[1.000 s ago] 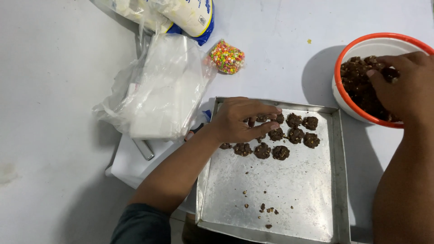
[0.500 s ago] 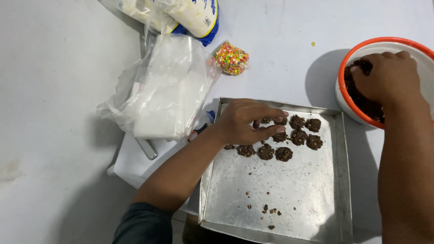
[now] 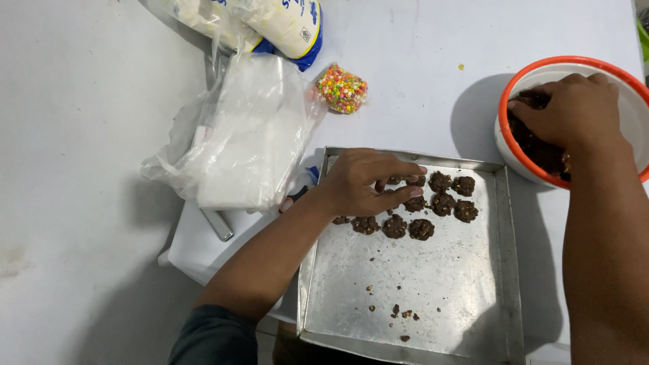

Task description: Forming small individual portions of a chocolate and nut mixture and placing them onto a metal baking tray.

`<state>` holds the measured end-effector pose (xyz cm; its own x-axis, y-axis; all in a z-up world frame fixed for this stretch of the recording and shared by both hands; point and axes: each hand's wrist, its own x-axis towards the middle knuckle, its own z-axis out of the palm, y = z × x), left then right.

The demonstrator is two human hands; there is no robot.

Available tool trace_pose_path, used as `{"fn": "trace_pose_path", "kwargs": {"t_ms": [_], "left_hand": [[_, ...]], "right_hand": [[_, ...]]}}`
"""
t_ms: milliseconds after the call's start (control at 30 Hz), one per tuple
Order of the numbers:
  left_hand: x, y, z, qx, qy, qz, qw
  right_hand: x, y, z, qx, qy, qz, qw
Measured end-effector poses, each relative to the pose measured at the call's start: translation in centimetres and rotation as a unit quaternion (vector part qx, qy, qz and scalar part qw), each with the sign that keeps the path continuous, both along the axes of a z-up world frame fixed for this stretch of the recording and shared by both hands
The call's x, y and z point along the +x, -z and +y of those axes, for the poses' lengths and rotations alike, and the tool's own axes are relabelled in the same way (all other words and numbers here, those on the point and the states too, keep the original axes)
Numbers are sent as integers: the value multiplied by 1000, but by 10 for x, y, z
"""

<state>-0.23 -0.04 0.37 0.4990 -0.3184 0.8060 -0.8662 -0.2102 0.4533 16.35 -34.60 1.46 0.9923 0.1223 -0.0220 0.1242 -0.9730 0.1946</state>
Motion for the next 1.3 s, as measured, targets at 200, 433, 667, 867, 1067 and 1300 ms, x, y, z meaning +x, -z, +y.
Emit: {"fn": "trace_pose_path", "kwargs": {"t_ms": [200, 433, 667, 867, 1067, 1300], "left_hand": [[-1, -2, 0, -7, 6, 6, 1000], [-1, -3, 0, -9, 16, 3, 1000], [-3, -4, 0, -1, 9, 4, 1000], [-3, -4, 1, -1, 1, 9, 1000], [-2, -2, 0, -5, 4, 4, 1000], [-2, -3, 0, -9, 8, -1, 1000]], "right_hand": [[7, -13, 11, -94, 10, 48, 994], [13, -20, 16, -64, 1, 76, 995], [12, -13, 12, -14, -5, 43, 999], [1, -35, 37, -70, 75, 87, 991], [0, -54, 57, -45, 122, 158, 979], [0, -52, 62, -53, 131, 142, 980]]}}
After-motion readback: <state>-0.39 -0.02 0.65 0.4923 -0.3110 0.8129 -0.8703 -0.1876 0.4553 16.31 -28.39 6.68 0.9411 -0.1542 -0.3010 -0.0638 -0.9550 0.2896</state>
